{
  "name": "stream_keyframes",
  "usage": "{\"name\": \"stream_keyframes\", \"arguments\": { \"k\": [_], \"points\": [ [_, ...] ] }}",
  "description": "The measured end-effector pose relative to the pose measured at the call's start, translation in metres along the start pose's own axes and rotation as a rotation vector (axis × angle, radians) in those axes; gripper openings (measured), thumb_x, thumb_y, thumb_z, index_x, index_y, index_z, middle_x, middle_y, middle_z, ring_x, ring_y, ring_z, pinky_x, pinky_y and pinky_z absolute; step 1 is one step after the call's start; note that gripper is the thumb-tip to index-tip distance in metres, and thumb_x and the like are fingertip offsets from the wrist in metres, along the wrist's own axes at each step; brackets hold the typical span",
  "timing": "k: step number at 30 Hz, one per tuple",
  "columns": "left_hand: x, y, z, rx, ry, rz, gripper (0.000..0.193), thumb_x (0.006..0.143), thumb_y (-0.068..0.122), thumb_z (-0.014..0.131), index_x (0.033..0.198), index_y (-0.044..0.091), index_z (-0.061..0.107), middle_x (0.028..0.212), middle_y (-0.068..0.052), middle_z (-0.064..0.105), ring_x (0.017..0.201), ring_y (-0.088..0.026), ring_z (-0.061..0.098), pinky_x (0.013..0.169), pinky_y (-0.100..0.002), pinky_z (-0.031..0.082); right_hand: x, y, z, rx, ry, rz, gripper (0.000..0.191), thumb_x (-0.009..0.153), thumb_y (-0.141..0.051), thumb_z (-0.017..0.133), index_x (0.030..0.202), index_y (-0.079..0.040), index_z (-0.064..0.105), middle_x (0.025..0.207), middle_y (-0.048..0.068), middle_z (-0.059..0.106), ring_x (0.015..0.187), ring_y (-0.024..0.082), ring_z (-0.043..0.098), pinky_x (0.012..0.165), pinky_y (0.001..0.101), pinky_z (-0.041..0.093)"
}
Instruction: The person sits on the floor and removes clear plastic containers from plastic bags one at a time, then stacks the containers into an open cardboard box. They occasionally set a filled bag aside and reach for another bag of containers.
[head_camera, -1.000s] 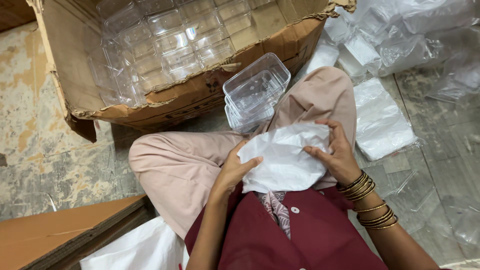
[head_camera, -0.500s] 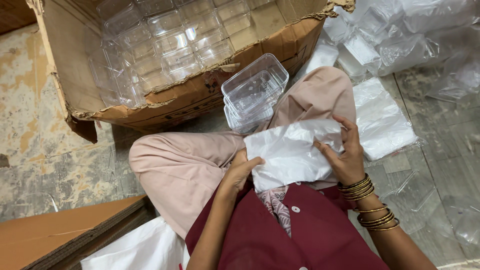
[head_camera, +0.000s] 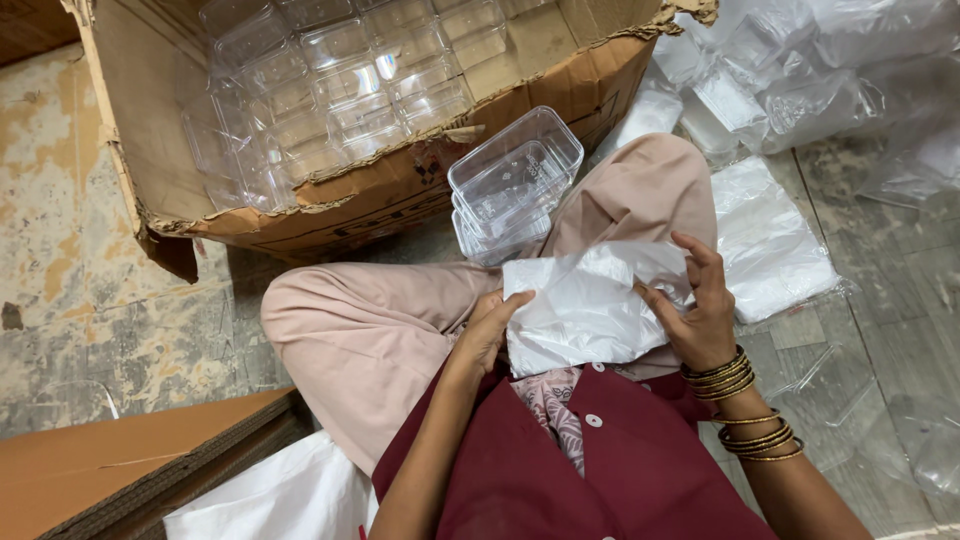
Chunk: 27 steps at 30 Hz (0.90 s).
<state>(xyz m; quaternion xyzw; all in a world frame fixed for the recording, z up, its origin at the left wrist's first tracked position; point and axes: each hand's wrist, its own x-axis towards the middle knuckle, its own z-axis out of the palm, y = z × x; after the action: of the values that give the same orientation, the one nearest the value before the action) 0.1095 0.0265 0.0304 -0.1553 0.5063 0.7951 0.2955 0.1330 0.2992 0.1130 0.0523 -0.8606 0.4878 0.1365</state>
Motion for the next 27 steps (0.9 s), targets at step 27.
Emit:
{"name": "stream_keyframes", "arguments": {
  "k": [27],
  "points": [
    [-0.045, 0.019, 0.029, 1.479, 0.071, 1.349, 0.022, 0.093, 0.013, 0.079, 0.114, 0.016, 0.071, 0.144, 0.000, 0.056, 0.136, -0.023, 0.044, 0.115, -0.038, 0.039, 0.003, 0.029, -0.003, 0.212, -0.007, 0.133, 0.076, 0.086, 0.000, 0.075, 0.148, 0.004, 0.032, 0.149, 0.021, 0.046, 0.129, 0.025, 0.058, 0.107, 0.0365, 0.053]
  ]
}}
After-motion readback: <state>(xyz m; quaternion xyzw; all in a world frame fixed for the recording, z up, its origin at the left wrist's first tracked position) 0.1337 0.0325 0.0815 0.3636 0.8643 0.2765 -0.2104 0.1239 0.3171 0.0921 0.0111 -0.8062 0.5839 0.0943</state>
